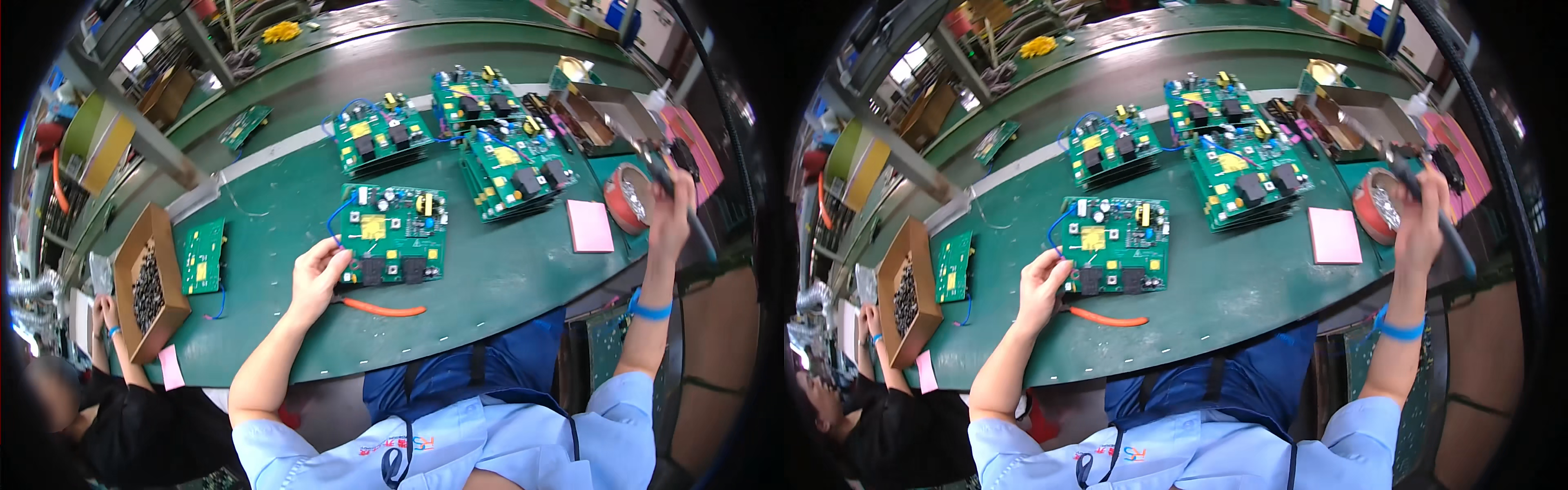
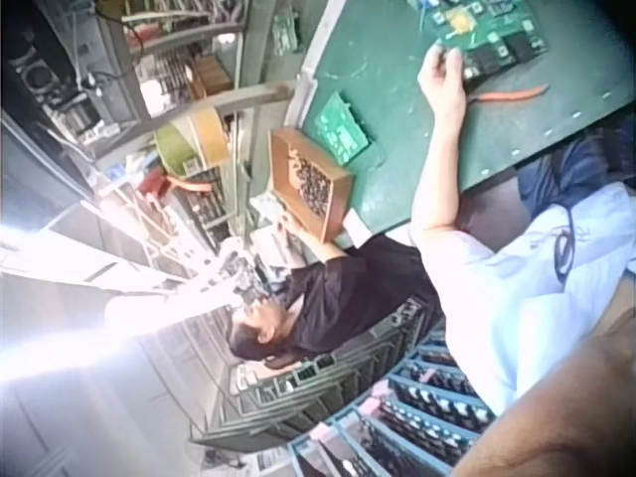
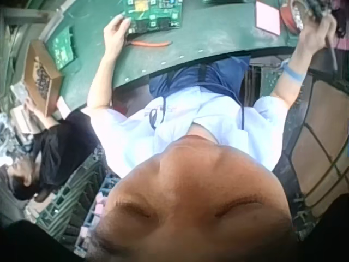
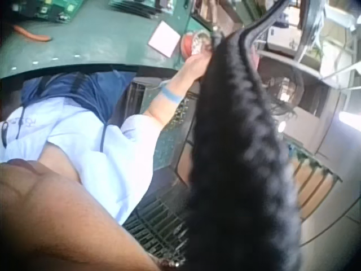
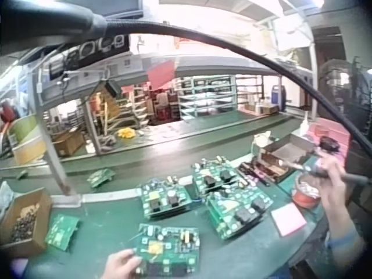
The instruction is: The person assembles green circuit boards by hand, using pliers to trim components and a soldering iron to secure connections. They handle multiple boards sequentially, inspecting them and placing them into a stack on the table.
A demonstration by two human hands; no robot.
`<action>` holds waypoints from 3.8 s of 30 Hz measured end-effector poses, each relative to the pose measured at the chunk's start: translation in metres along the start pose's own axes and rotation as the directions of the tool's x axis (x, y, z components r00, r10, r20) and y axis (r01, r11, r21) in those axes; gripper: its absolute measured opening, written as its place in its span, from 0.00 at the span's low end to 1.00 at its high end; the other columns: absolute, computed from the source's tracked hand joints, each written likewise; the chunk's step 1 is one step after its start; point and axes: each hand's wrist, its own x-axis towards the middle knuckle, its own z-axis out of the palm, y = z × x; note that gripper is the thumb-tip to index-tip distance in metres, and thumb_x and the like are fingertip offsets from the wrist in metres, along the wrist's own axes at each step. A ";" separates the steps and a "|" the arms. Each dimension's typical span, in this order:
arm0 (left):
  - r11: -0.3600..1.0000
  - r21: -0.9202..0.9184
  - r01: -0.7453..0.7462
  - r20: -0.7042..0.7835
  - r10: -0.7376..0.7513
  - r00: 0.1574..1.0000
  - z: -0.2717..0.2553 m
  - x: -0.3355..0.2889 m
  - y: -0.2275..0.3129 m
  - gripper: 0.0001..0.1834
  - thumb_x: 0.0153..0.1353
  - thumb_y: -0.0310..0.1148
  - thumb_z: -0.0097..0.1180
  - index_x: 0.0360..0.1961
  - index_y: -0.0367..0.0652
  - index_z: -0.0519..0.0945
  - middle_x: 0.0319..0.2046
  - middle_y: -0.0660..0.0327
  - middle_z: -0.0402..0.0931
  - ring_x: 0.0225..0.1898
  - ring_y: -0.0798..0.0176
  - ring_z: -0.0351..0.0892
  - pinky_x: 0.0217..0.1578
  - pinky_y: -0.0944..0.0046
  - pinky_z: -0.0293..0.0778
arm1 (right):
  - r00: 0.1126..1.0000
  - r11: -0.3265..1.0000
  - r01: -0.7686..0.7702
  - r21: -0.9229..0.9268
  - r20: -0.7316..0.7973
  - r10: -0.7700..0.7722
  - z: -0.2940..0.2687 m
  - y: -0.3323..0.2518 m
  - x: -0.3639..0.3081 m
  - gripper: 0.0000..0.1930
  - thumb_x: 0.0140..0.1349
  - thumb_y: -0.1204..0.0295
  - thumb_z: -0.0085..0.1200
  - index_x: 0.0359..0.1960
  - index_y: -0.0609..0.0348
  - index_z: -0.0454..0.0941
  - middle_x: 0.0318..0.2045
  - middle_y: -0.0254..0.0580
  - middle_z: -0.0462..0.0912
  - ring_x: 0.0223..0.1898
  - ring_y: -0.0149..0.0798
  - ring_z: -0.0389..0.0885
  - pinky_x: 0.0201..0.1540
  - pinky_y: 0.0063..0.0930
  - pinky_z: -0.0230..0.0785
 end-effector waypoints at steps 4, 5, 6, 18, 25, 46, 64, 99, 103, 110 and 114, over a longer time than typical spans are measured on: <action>0.999 -0.039 -0.007 0.003 0.007 1.000 0.000 0.000 -0.002 0.14 0.55 0.24 0.47 0.43 0.32 0.70 0.30 0.65 0.73 0.30 0.78 0.69 0.31 0.79 0.65 | 0.927 0.999 0.019 0.034 0.374 -0.031 0.065 -0.023 -0.063 0.11 0.53 0.67 0.47 0.29 0.65 0.69 0.24 0.42 0.70 0.26 0.33 0.68 0.31 0.26 0.62; 0.999 -0.032 -0.005 0.010 0.005 1.000 0.000 0.001 -0.002 0.14 0.55 0.24 0.47 0.43 0.32 0.70 0.30 0.65 0.73 0.30 0.77 0.69 0.31 0.79 0.65 | 0.870 0.999 0.038 -0.009 0.492 -0.028 0.072 -0.017 -0.072 0.11 0.51 0.67 0.49 0.29 0.64 0.69 0.24 0.43 0.71 0.27 0.34 0.69 0.31 0.26 0.62; 1.000 -0.007 0.017 0.015 -0.017 1.000 -0.002 0.002 -0.005 0.13 0.55 0.24 0.47 0.43 0.32 0.70 0.30 0.65 0.73 0.31 0.77 0.69 0.32 0.78 0.65 | 0.831 1.000 0.010 -0.010 0.556 -0.003 0.086 -0.015 -0.078 0.10 0.49 0.68 0.51 0.28 0.64 0.70 0.24 0.43 0.72 0.27 0.34 0.70 0.31 0.26 0.63; 0.999 0.005 0.054 0.027 -0.054 0.998 -0.004 0.002 -0.003 0.11 0.55 0.26 0.47 0.41 0.35 0.72 0.27 0.68 0.72 0.27 0.80 0.66 0.27 0.79 0.62 | 0.649 0.989 -0.141 -0.044 0.750 0.126 0.155 0.034 -0.105 0.08 0.45 0.77 0.55 0.29 0.62 0.73 0.23 0.38 0.72 0.25 0.29 0.68 0.27 0.20 0.59; 0.995 0.004 0.101 0.020 -0.101 0.995 -0.004 0.003 -0.002 0.12 0.55 0.27 0.47 0.41 0.35 0.72 0.27 0.67 0.73 0.28 0.79 0.67 0.27 0.79 0.62 | 0.617 0.949 -0.303 -0.084 0.742 0.263 0.159 0.041 -0.107 0.07 0.49 0.74 0.54 0.30 0.63 0.74 0.25 0.33 0.71 0.26 0.24 0.68 0.28 0.16 0.61; 0.999 -0.008 0.051 0.042 -0.051 0.998 -0.005 0.005 -0.009 0.13 0.56 0.27 0.47 0.42 0.34 0.71 0.30 0.66 0.73 0.30 0.78 0.68 0.30 0.79 0.64 | 0.613 0.922 -0.371 -0.110 0.717 0.332 0.157 0.044 -0.109 0.09 0.52 0.72 0.53 0.31 0.65 0.73 0.27 0.36 0.74 0.27 0.23 0.71 0.29 0.15 0.63; 0.999 -0.028 0.032 0.016 -0.031 0.999 -0.002 0.005 -0.008 0.11 0.55 0.27 0.48 0.39 0.35 0.72 0.27 0.68 0.72 0.27 0.80 0.66 0.26 0.80 0.62 | 0.784 0.910 -0.400 0.111 0.556 0.277 0.124 0.022 -0.098 0.10 0.51 0.72 0.53 0.32 0.66 0.70 0.27 0.39 0.71 0.30 0.32 0.75 0.35 0.23 0.68; -0.300 0.949 0.102 -0.033 0.227 0.973 -0.166 0.078 0.005 0.11 0.46 0.25 0.46 0.33 0.44 0.75 0.32 0.57 0.72 0.34 0.57 0.72 0.35 0.60 0.66 | 0.823 0.912 -0.404 0.068 0.463 0.330 0.090 0.008 -0.113 0.16 0.50 0.63 0.54 0.30 0.66 0.69 0.25 0.41 0.69 0.27 0.34 0.72 0.32 0.25 0.68; -0.354 0.934 -0.043 0.116 0.187 0.976 -0.179 0.084 -0.009 0.07 0.47 0.25 0.44 0.28 0.43 0.74 0.27 0.58 0.71 0.32 0.59 0.72 0.33 0.62 0.66 | 0.813 0.909 -0.412 0.061 0.475 0.336 0.096 0.009 -0.114 0.15 0.50 0.64 0.54 0.30 0.66 0.69 0.25 0.41 0.69 0.27 0.35 0.74 0.31 0.24 0.69; -0.349 0.893 -0.286 0.410 0.365 0.836 -0.161 0.089 -0.004 0.02 0.46 0.26 0.45 0.21 0.42 0.70 0.21 0.61 0.70 0.27 0.60 0.71 0.31 0.63 0.64 | 0.761 0.904 -0.427 0.007 0.543 0.355 0.102 0.010 -0.113 0.11 0.50 0.71 0.51 0.31 0.67 0.70 0.26 0.40 0.70 0.27 0.31 0.74 0.31 0.20 0.67; 0.418 0.857 -0.300 0.057 0.502 0.863 -0.080 0.075 0.029 0.03 0.49 0.25 0.48 0.25 0.37 0.70 0.22 0.60 0.73 0.27 0.61 0.73 0.31 0.65 0.66 | 0.773 0.906 -0.419 -0.059 0.500 0.390 0.104 0.008 -0.115 0.07 0.52 0.74 0.48 0.30 0.67 0.71 0.25 0.39 0.73 0.26 0.27 0.73 0.28 0.18 0.65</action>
